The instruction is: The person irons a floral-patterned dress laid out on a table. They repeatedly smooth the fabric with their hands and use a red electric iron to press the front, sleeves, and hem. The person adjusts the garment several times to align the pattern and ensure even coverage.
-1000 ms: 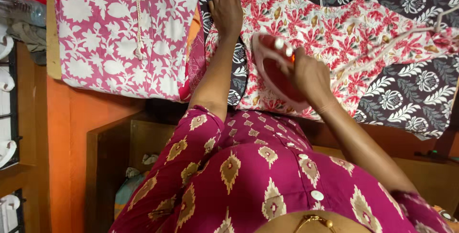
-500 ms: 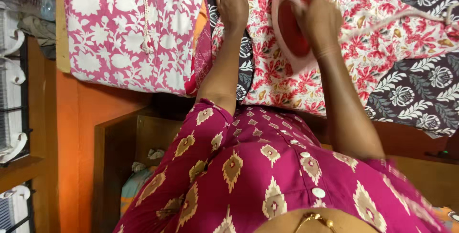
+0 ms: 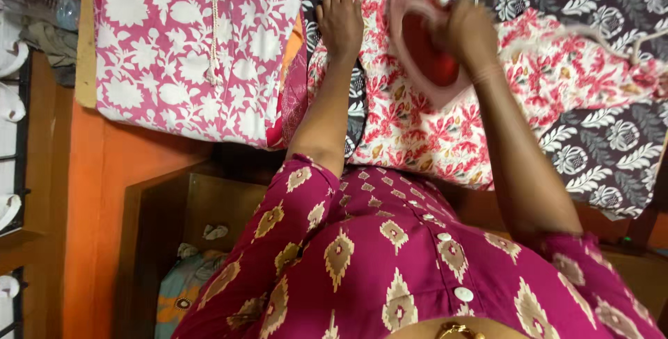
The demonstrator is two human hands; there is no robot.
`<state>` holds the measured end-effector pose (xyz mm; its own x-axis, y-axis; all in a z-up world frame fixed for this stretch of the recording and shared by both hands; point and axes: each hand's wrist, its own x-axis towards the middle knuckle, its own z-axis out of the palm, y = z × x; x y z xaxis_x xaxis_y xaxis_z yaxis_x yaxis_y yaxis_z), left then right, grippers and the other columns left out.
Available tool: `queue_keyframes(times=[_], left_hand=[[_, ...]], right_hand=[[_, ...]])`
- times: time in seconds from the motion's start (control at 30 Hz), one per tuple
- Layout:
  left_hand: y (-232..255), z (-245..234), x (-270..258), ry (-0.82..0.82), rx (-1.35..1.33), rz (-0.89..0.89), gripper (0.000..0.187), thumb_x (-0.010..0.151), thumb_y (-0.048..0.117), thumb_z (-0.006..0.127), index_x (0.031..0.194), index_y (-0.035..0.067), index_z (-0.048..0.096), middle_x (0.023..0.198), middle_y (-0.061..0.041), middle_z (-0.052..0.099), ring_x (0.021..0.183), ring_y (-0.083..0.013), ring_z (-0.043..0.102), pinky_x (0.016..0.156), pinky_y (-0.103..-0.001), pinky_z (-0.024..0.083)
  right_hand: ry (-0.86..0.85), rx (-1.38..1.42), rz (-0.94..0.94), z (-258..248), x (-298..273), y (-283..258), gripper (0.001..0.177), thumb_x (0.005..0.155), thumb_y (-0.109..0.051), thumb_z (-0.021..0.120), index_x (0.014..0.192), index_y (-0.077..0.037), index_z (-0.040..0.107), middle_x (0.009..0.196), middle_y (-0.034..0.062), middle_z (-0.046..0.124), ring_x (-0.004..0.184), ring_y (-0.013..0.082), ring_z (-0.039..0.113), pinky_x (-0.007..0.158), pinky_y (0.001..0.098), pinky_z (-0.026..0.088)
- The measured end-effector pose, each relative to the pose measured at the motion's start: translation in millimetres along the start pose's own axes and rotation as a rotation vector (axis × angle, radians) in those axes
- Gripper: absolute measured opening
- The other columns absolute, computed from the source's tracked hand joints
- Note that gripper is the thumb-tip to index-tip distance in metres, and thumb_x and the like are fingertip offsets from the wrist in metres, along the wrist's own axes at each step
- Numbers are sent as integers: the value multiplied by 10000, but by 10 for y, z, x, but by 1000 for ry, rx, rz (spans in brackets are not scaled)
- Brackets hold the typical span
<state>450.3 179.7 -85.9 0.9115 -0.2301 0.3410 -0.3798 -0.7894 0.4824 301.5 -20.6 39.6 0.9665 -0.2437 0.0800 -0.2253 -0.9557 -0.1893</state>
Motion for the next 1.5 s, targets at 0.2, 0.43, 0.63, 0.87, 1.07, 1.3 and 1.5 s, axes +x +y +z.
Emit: queue_keyframes(times=[0.2,0.43,0.63,0.87,1.07,1.3,1.5], left_hand=[[41,-93,-8,-8,20,0,259,940,294,701,1068,76,641,1065,-68,673,1034,-240,619,900,-427,469],[31,-24,18,-58,9,-11,225,948,259,669,1080,79,650,1074,-57,693,1038,-225,627,935,-455,457],[-47,46,4,34,20,55,230,970,256,663,1104,70,645,1105,-71,695,1048,-230,625,927,-439,452],[217,-429,-31,-57,-11,14,213,947,177,695,1112,59,629,1121,-117,658,1130,-311,593,930,-473,435],[713,-409,-298,-76,-83,6,511,948,77,625,1428,-14,474,1395,-165,549,1327,-328,519,1141,-486,363],[1534,-217,-898,-452,203,165,717,1080,501,260,1576,-15,213,1683,-194,180,1576,-310,119,1242,-560,21],[1529,-161,-930,-459,203,164,780,1077,554,140,1621,-3,190,1719,-167,127,1599,-281,52,1267,-557,-18]], right_hand=[[-316,32,-164,-447,-1532,-446,414,1036,-378,607,1103,30,574,521,72,570,360,183,499,298,344,379],[-264,-60,7,-682,-1618,-472,432,1043,-437,627,967,-14,578,546,123,603,363,204,493,338,392,397],[3,-55,120,-173,-260,-49,554,984,-506,712,1111,28,641,640,161,676,522,326,655,446,478,496],[-6,-62,96,-210,-81,123,562,938,-530,747,1003,23,667,738,219,697,646,382,703,537,496,553],[-210,1,471,-741,-1717,-125,603,985,-565,661,1099,25,614,607,153,674,483,330,659,447,490,492],[121,-93,569,-883,-1614,543,582,937,-524,777,990,47,675,737,230,698,677,402,696,598,514,533],[90,-5,596,-947,-951,1010,554,886,-494,774,1031,33,682,848,234,714,731,408,704,613,513,545]])
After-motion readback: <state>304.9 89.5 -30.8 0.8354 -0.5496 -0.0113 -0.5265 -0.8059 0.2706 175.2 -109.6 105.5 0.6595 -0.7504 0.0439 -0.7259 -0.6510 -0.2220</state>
